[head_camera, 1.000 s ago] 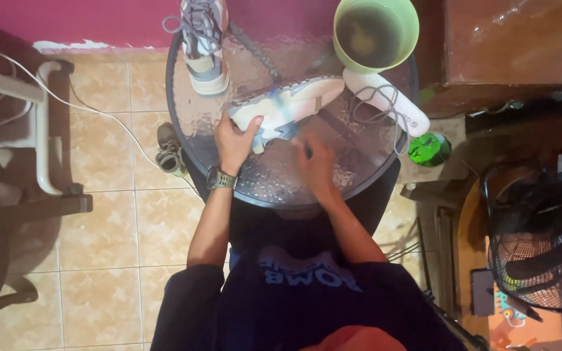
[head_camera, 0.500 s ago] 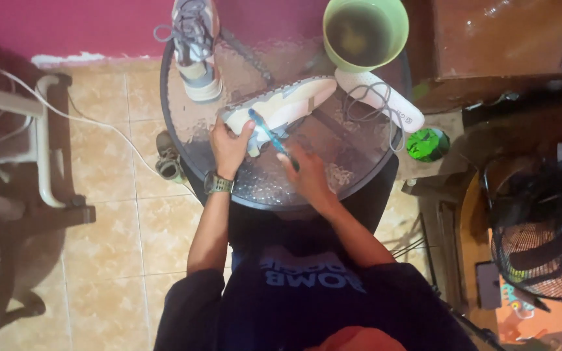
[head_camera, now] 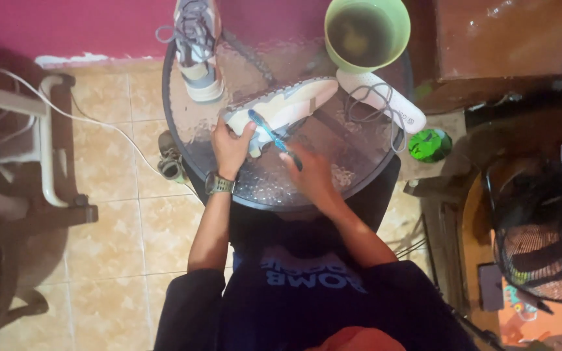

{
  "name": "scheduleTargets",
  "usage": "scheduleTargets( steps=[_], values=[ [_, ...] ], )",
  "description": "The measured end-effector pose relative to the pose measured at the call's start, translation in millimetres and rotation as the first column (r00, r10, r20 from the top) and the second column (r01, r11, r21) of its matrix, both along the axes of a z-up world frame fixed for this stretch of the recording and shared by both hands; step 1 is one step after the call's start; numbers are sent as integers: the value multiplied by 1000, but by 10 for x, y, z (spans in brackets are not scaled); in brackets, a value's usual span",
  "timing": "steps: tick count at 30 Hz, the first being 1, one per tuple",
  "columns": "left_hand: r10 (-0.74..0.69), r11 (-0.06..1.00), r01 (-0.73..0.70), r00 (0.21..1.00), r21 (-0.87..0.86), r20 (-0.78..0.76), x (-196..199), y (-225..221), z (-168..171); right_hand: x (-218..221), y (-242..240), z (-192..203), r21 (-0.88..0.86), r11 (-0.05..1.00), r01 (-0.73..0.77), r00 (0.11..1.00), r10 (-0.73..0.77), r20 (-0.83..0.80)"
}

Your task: Cleaning the sole of a sneaker using a toothbrush and a cleaning solution in a bowl.

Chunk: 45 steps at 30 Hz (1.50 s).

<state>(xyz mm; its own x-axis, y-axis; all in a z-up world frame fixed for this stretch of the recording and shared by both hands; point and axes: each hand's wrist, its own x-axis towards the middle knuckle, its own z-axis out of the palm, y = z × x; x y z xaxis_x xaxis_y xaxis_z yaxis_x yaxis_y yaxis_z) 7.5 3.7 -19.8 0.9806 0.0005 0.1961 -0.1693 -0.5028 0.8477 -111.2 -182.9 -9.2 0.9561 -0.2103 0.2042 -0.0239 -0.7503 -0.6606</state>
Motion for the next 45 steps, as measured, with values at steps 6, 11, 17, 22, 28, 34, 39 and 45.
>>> scheduleTargets(
  steps=[6, 11, 17, 22, 28, 34, 39, 45],
  values=[
    [-4, 1000, 5, 1000, -13, 12, -54, -50, 284, 39, -148, -113, -65, 998, 1, 995, 5, 95],
    [0, 1000, 0, 1000, -4, -10, -25, -53, 209, 66, -352, -194, -82, 995, 52, 996, -46, 73],
    [5, 1000, -4, 1000, 19, -7, -11, 16, 87, 11, -435, 27, -26, 998, 55, 998, -55, -4],
    [4, 1000, -4, 1000, 19, 15, -8, 22, 44, -27, -364, 53, -146, 989, 26, 999, -20, 41],
    [16, 1000, -16, 999, 10, 34, -17, 23, 78, -26, -575, 26, -73, 981, 179, 968, -162, 192],
    [16, 1000, -17, 999, 24, 39, -91, 12, 86, 19, -367, 53, 38, 992, 123, 987, -127, 98],
    [-4, 1000, 4, 999, 4, 48, -43, -13, 135, 158, -186, -14, 61, 993, 99, 995, -100, 19],
    [-14, 1000, 14, 1000, 14, -16, -46, 15, 176, 85, -413, -311, -36, 999, 37, 994, -33, 102]
  ],
)
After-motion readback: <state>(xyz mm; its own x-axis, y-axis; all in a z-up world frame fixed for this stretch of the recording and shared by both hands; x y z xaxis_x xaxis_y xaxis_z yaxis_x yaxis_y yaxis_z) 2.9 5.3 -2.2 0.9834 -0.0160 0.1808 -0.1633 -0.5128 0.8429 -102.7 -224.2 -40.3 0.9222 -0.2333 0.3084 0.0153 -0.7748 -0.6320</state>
